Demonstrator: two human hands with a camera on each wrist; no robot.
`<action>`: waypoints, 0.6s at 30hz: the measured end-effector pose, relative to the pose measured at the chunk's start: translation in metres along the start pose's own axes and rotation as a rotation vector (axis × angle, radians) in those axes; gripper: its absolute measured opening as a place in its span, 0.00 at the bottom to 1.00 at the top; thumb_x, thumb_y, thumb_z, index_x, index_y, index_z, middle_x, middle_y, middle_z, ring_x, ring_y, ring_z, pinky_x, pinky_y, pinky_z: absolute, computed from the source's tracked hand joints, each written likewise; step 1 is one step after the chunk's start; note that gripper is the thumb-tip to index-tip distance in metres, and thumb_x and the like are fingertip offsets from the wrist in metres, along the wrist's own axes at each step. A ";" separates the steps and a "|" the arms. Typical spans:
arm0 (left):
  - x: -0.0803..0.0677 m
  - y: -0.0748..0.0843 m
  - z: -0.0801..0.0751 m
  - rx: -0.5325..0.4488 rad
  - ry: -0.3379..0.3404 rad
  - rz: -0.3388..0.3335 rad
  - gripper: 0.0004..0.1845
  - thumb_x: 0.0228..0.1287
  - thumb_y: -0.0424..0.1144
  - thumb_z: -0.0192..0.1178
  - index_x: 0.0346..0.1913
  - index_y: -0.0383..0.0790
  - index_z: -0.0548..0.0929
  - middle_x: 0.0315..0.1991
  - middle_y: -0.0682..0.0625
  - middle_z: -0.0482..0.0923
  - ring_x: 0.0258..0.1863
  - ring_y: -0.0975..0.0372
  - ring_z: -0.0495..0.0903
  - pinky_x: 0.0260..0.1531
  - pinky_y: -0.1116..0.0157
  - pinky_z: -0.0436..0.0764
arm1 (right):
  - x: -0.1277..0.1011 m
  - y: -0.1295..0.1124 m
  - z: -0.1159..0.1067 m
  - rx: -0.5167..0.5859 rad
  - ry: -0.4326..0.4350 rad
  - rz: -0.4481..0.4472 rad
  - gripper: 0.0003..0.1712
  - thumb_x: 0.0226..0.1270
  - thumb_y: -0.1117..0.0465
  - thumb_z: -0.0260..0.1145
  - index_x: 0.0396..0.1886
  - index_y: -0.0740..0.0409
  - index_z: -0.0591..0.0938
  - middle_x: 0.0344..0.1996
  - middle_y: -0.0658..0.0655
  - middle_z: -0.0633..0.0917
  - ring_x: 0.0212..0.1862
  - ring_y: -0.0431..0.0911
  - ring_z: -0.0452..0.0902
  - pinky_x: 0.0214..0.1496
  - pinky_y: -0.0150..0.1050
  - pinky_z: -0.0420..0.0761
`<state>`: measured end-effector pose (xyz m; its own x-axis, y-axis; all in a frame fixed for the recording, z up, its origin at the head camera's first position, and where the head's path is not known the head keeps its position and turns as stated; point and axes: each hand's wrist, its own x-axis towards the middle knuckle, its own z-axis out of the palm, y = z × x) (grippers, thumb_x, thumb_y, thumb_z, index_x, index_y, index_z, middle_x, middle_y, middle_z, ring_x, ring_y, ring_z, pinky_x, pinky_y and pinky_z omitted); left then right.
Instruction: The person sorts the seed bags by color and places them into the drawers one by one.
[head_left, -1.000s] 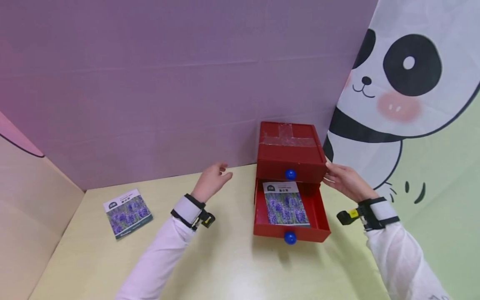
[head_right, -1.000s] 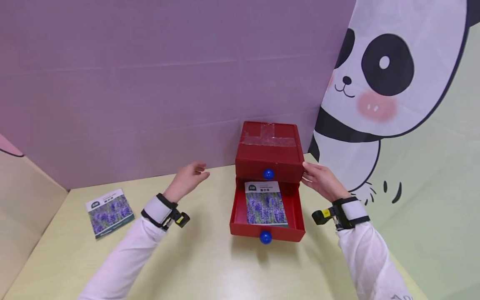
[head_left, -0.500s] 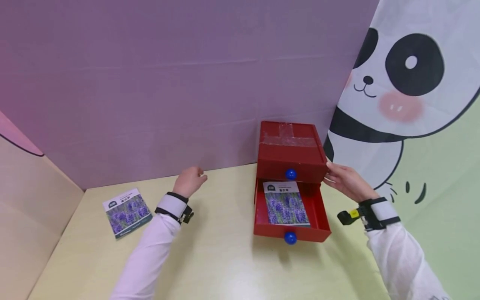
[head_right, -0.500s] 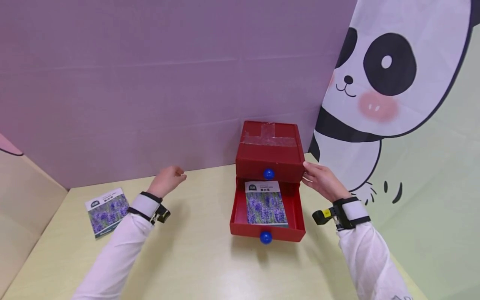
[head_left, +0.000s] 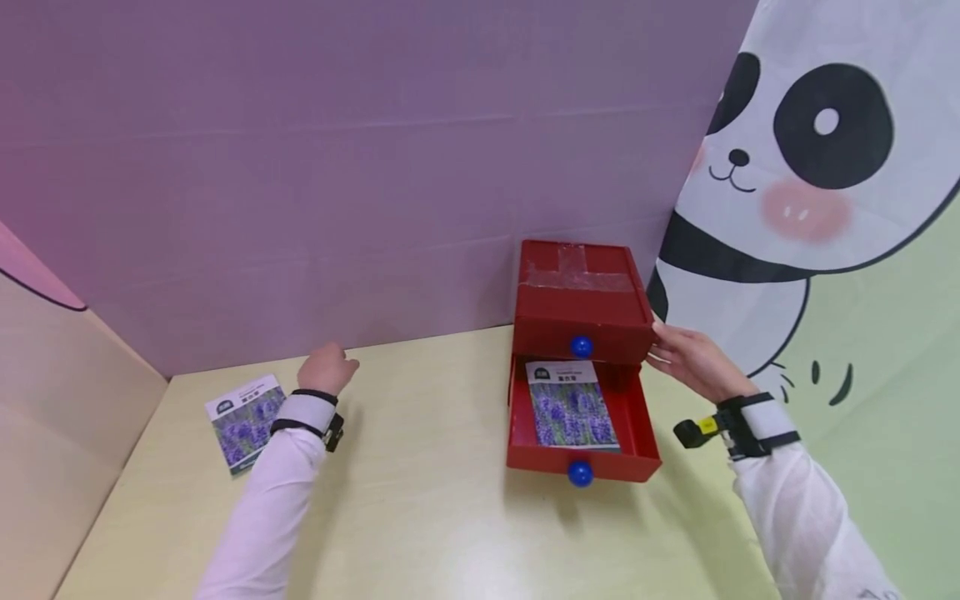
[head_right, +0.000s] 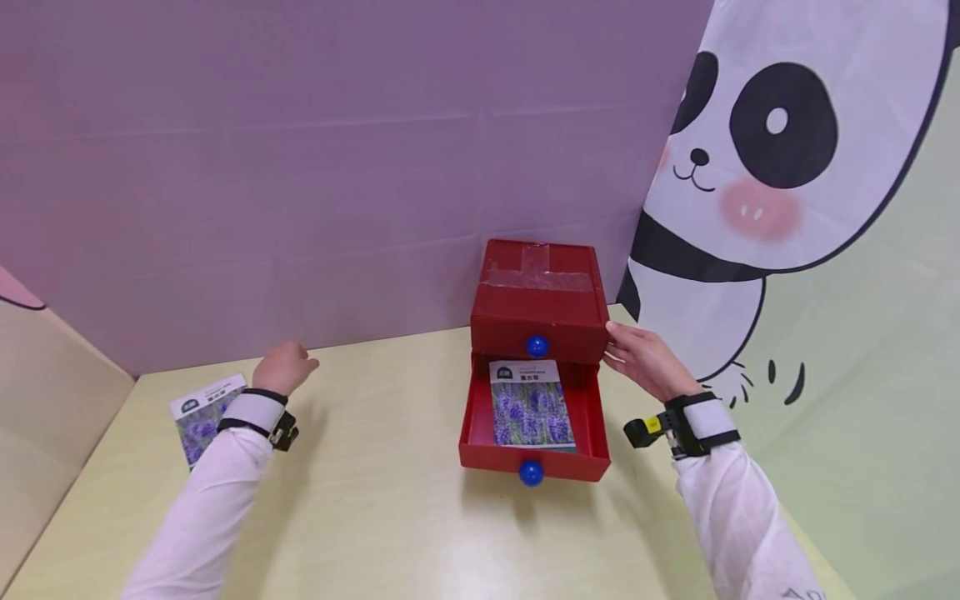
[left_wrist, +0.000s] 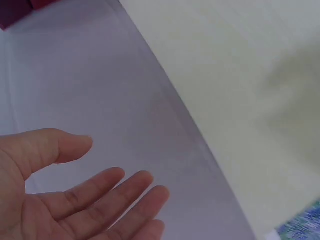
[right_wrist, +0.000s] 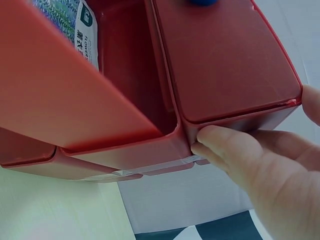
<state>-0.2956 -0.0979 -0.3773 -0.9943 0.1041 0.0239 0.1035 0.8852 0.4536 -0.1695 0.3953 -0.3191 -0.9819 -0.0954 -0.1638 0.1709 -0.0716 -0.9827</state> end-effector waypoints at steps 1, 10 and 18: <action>0.000 -0.005 -0.001 0.001 0.002 -0.017 0.14 0.56 0.39 0.52 0.17 0.36 0.69 0.18 0.46 0.69 0.18 0.55 0.70 0.15 0.61 0.69 | 0.000 0.000 0.000 -0.001 -0.002 -0.003 0.14 0.69 0.53 0.52 0.50 0.49 0.76 0.45 0.44 0.81 0.49 0.41 0.76 0.50 0.32 0.77; -0.007 -0.040 -0.012 0.035 -0.185 -0.056 0.22 0.57 0.39 0.51 0.42 0.17 0.72 0.40 0.27 0.74 0.34 0.44 0.76 0.35 0.51 0.77 | 0.001 -0.003 0.002 0.017 -0.027 -0.027 0.12 0.71 0.55 0.49 0.46 0.48 0.78 0.43 0.45 0.82 0.48 0.41 0.77 0.48 0.32 0.78; -0.015 -0.072 -0.016 0.018 -0.200 -0.131 0.19 0.53 0.37 0.51 0.36 0.19 0.73 0.37 0.27 0.74 0.34 0.43 0.74 0.37 0.48 0.76 | 0.001 -0.004 0.004 0.022 -0.022 -0.023 0.13 0.70 0.55 0.50 0.48 0.51 0.77 0.43 0.46 0.82 0.48 0.41 0.77 0.48 0.32 0.78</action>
<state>-0.2883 -0.1709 -0.3959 -0.9744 0.0744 -0.2122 -0.0235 0.9049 0.4250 -0.1709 0.3916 -0.3153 -0.9835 -0.1153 -0.1393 0.1506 -0.0955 -0.9840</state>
